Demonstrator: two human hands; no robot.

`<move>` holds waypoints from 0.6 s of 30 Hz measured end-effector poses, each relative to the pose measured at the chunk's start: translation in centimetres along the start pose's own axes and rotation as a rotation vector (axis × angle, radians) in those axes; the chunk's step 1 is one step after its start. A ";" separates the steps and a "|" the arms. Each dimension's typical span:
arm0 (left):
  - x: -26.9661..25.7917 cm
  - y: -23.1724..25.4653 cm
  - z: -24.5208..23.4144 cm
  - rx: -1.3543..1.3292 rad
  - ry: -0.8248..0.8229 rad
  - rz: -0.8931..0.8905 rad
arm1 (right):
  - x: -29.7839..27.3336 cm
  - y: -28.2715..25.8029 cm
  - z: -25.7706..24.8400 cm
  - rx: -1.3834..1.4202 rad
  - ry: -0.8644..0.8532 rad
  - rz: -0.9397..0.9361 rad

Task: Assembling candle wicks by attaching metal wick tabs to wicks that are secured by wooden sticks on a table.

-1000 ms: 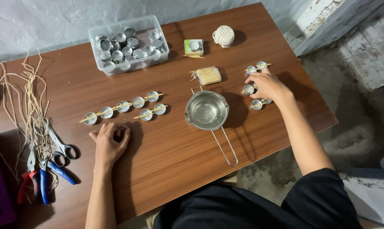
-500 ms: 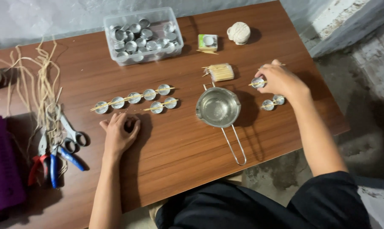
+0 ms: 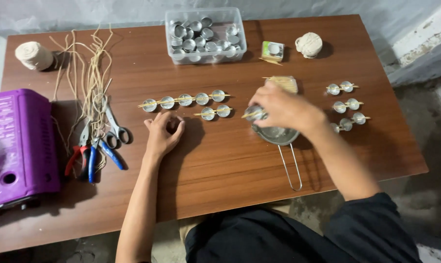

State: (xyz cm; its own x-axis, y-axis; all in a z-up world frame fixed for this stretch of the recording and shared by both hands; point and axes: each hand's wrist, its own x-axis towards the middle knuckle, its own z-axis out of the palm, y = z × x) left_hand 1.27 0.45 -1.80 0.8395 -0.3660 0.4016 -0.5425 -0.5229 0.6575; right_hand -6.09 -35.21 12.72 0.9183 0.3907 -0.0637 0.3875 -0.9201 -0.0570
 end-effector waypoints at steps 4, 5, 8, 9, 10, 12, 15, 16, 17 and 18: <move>0.0 0.4 -0.2 -0.034 0.021 -0.020 | 3.2 -2.9 5.5 -0.027 -0.013 -0.132; 0.0 0.2 -0.1 -0.028 0.014 -0.007 | 3.8 -3.6 7.2 -0.060 0.007 -0.169; 0.0 -0.3 0.1 -0.029 0.008 0.009 | 4.9 -5.1 10.9 -0.133 0.030 -0.230; -0.1 -0.4 0.1 -0.037 0.003 0.018 | 5.1 -5.6 12.0 -0.171 0.034 -0.246; 0.0 -0.1 0.0 -0.035 0.005 0.012 | 5.3 -6.0 12.3 -0.170 0.033 -0.252; 0.0 0.3 -0.2 -0.046 -0.003 0.012 | 5.4 -6.8 12.9 -0.160 0.006 -0.215; 0.0 0.3 -0.2 -0.042 -0.006 -0.003 | 5.5 -7.2 13.9 -0.227 0.040 -0.195; -0.1 0.4 -0.2 -0.043 -0.005 -0.005 | 5.5 -7.5 13.8 -0.228 0.038 -0.197; -0.1 0.4 -0.2 -0.034 -0.010 -0.006 | 5.4 -7.7 13.7 -0.230 0.039 -0.184; 0.0 0.4 -0.2 -0.024 -0.015 -0.008 | 5.3 -7.9 13.6 -0.233 0.039 -0.171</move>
State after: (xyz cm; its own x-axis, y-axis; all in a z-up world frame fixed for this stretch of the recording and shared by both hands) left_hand 1.03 0.41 -1.44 0.8430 -0.3740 0.3867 -0.5349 -0.5072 0.6757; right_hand -5.37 -25.46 -0.77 0.8389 0.5432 -0.0339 0.5406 -0.8246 0.1667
